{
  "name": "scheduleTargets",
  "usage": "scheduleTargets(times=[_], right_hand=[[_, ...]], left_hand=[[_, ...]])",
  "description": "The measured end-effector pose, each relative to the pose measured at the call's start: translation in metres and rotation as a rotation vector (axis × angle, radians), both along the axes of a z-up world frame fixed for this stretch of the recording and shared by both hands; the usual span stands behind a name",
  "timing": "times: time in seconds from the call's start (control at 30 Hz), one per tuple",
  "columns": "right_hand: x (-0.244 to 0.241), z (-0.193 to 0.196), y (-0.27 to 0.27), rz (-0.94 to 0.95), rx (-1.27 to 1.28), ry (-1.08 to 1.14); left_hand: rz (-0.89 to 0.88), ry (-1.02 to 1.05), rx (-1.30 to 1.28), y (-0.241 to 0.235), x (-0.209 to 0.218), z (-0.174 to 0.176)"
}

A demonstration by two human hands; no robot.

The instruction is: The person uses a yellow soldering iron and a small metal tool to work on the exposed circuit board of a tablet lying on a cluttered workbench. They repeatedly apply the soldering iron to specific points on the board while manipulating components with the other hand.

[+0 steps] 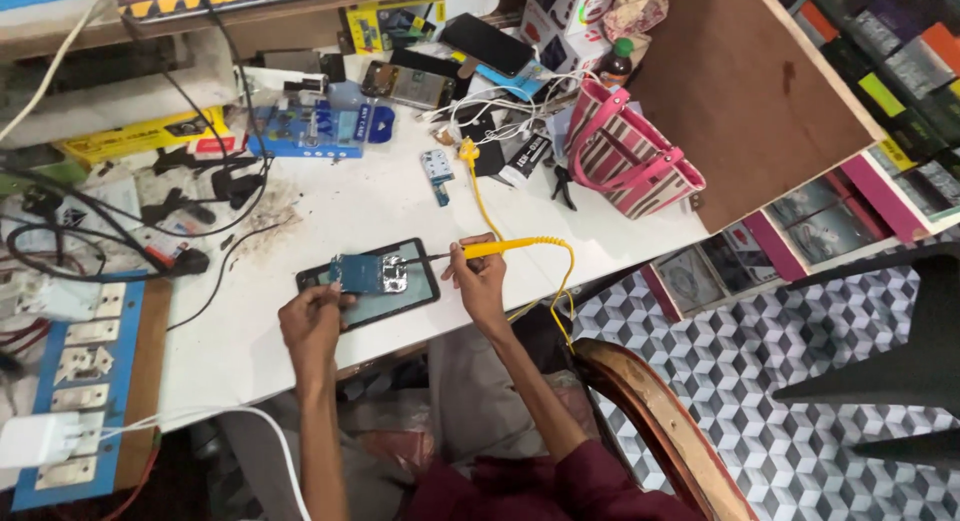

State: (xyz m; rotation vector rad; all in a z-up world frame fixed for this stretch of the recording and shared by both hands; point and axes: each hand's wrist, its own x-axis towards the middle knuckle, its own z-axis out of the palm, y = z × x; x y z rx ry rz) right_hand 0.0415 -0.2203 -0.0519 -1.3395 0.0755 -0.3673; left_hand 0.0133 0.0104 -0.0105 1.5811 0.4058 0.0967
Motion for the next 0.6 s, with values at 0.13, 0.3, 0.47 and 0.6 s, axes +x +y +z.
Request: scheduleTargets(times=[0.13, 0.3, 0.47, 0.6], right_hand=[[0.000, 0.003, -0.002, 0.008, -0.012, 0.000], [-0.003, 0.000, 0.000, -0.012, -0.061, 0.004], [-0.006, 0.003, 0.001, -0.006, -0.032, 0.021], [-0.007, 0.006, 0.000, 0.004, -0.085, 0.017]], left_hand=[[0.051, 0.107, -0.007, -0.005, 0.008, 0.006], [0.057, 0.090, 0.069, -0.009, -0.008, 0.020], [0.040, 0.119, 0.106, -0.016, -0.023, 0.023], [0.066, 0.097, 0.041, -0.019, -0.027, 0.012]])
